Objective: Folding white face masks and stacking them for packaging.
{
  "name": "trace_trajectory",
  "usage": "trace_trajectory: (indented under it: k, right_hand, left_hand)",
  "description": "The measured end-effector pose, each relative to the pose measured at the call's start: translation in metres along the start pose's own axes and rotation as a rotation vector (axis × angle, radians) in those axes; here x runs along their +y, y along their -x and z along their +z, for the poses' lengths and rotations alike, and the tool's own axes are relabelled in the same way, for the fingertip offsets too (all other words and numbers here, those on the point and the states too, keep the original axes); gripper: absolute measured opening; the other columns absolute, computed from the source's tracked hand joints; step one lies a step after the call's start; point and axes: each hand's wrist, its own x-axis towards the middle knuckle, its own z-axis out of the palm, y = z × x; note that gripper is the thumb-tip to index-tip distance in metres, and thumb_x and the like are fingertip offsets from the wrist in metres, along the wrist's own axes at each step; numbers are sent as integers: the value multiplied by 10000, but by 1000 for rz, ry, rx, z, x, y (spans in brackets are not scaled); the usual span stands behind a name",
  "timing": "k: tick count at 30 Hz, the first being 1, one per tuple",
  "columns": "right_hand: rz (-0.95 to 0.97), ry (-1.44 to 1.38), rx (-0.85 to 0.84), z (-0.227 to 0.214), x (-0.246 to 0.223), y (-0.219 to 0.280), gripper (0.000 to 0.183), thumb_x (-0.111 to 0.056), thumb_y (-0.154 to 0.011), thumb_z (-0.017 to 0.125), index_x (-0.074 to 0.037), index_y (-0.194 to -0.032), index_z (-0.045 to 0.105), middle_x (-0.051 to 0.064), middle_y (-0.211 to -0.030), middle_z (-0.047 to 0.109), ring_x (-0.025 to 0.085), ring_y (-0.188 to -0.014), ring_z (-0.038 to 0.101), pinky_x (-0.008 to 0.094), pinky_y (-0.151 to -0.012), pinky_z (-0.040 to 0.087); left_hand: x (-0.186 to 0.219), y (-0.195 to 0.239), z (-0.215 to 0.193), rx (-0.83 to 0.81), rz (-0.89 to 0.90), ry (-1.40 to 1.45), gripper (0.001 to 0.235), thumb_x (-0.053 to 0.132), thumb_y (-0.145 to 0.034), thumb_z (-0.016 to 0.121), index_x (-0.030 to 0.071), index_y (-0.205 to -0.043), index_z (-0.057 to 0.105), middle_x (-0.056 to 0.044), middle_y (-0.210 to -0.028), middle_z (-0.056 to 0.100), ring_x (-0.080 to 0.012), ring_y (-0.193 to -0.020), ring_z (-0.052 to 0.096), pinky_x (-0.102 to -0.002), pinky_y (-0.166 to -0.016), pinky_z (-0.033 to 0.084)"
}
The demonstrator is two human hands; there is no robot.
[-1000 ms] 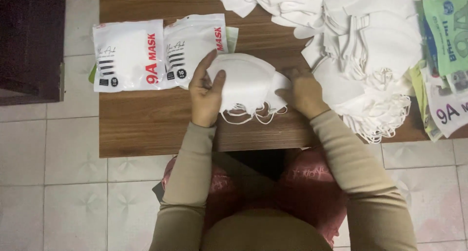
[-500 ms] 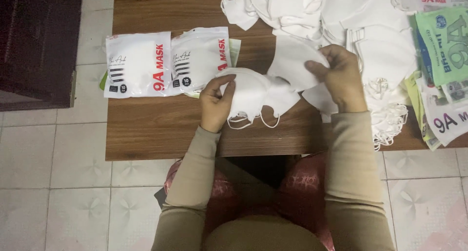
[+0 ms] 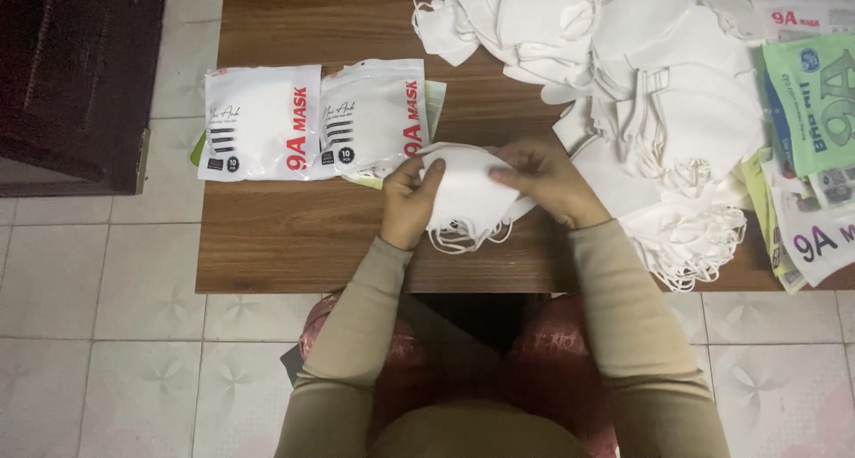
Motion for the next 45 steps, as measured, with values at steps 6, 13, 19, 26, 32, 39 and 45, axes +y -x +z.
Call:
trace_trajectory:
  k: [6, 13, 19, 26, 32, 39, 45]
  right_hand:
    - [-59, 873, 225, -35, 35, -27, 390, -295, -897, 797, -43, -1186, 726, 217, -1070, 704, 425, -1024, 697, 511, -848, 569]
    - [90, 1166, 198, -21, 51, -47, 418, -315, -792, 846, -5, -1059, 762, 212, -895, 722, 380, -869, 749, 469, -705, 608]
    - [44, 915, 230, -40, 37, -28, 357, -230, -776, 800, -61, -1089, 768, 199, -983, 749, 430, -970, 728, 519, -807, 581]
    - [-165, 285, 364, -57, -33, 25, 239, -97, -928, 788, -46, -1124, 662, 107, -875, 673, 186, -759, 633, 279, -664, 502]
    - [-114, 208, 65, -13, -19, 26, 389, -160, -803, 869, 26, -1097, 695, 189, -895, 616, 285, -822, 590, 380, -700, 449]
    - [-145, 403, 84, -22, 7, 11, 431, -388, -858, 824, -69, -1135, 741, 218, -1064, 736, 420, -1081, 701, 497, -936, 537]
    - [-176, 1117, 759, -127, 24, 23, 419, -245, -855, 865, -98, -1212, 701, 148, -1084, 653, 394, -1033, 618, 537, -806, 573]
  left_hand:
    - [38, 6, 7, -1, 206, -126, 270, 49, -1014, 637, -11, -1277, 635, -260, -1176, 711, -233, -1040, 682, -407, -853, 615]
    - [30, 6, 10, -16, 339, -211, 265, 25, -1000, 654, 12, -1262, 687, -228, -1243, 680, -314, -1246, 609, -473, -1072, 494]
    - [18, 6, 5, -40, 240, -217, 150, 64, -1007, 662, 86, -1100, 778, -120, -1058, 728, -200, -1091, 676, -387, -978, 543]
    - [10, 9, 13, -21, 254, -261, 134, 111, -995, 694, 97, -1101, 776, -132, -1054, 722, -232, -1081, 684, -398, -980, 525]
    - [-3, 7, 7, -111, 87, -60, 208, 240, -1032, 659, 77, -1105, 765, -113, -1037, 732, -185, -1023, 648, -372, -924, 539]
    - [-23, 5, 8, -60, -41, -65, 120, 121, -976, 715, 39, -1050, 759, -92, -846, 721, -131, -760, 664, -282, -645, 607]
    - [-18, 12, 32, -3, -48, -43, 76, 127, -959, 746, 62, -999, 747, -42, -818, 698, -107, -733, 633, -262, -642, 584]
